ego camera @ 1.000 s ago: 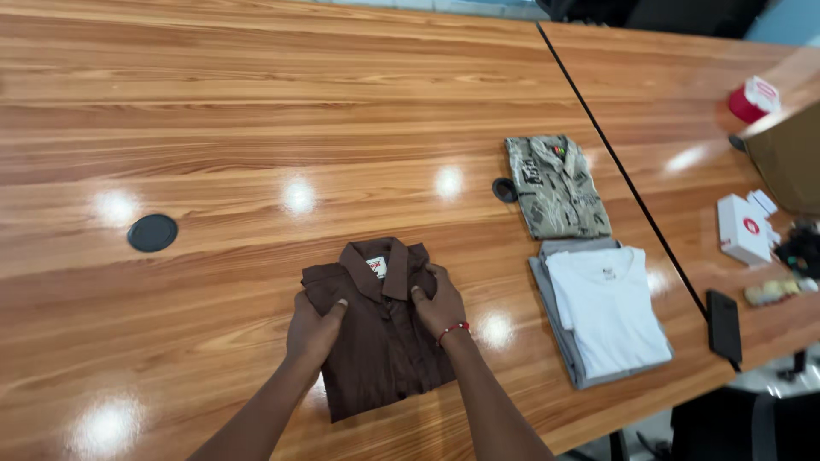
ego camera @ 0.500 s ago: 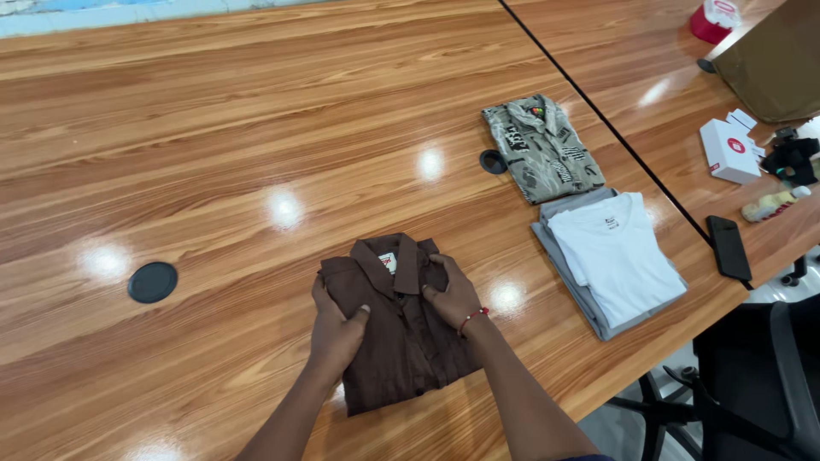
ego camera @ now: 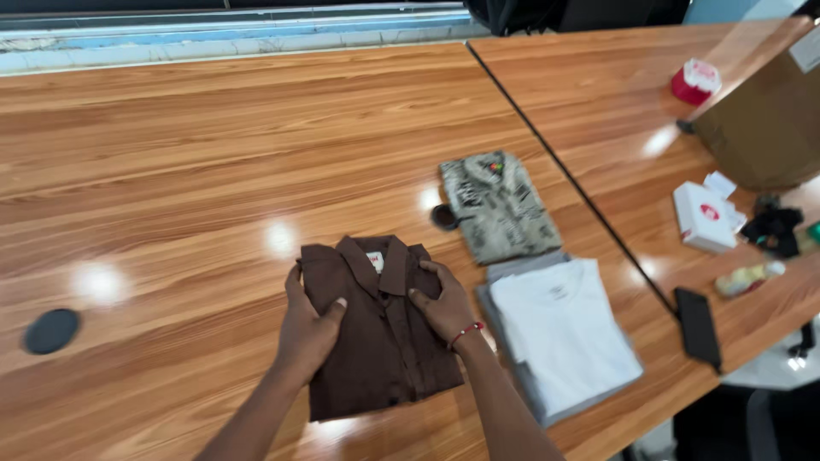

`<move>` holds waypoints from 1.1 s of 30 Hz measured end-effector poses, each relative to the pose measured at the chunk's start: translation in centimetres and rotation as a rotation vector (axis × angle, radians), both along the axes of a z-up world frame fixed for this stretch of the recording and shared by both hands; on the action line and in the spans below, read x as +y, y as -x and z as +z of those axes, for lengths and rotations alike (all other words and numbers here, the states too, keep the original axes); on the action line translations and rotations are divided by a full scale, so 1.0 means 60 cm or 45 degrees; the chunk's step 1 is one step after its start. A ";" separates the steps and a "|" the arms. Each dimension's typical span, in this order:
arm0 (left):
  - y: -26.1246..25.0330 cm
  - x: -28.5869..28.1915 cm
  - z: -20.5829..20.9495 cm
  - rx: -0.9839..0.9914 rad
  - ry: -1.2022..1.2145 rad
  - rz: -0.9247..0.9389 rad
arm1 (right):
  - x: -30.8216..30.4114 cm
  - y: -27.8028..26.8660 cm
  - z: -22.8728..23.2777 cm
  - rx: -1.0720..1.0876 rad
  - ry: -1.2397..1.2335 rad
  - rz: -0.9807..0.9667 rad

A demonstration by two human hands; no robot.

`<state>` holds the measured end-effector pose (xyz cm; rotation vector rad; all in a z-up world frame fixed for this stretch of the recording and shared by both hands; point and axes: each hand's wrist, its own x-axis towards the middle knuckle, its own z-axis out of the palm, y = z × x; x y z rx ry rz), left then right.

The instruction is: The person folds a brown long-sleeved shirt on a wooden table, smoothing the fabric, folding the sleeves inward, and rolling the shirt into a compact bundle. The person then picks up a light purple t-shirt and begins to unfold it.

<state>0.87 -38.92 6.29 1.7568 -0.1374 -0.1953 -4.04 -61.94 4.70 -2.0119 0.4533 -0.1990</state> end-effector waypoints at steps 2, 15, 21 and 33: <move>-0.013 -0.053 0.014 0.121 0.115 0.003 | -0.060 -0.009 0.004 -0.033 0.039 0.020; -0.066 -0.366 0.047 0.314 0.254 -0.016 | -0.373 -0.036 0.032 -0.253 -0.043 -0.070; -0.131 -0.474 0.066 0.053 0.343 -0.062 | -0.485 -0.092 0.067 -0.399 0.148 -0.122; -0.203 -0.562 0.020 0.213 -0.867 0.011 | -0.541 -0.181 -0.017 0.206 0.831 -0.122</move>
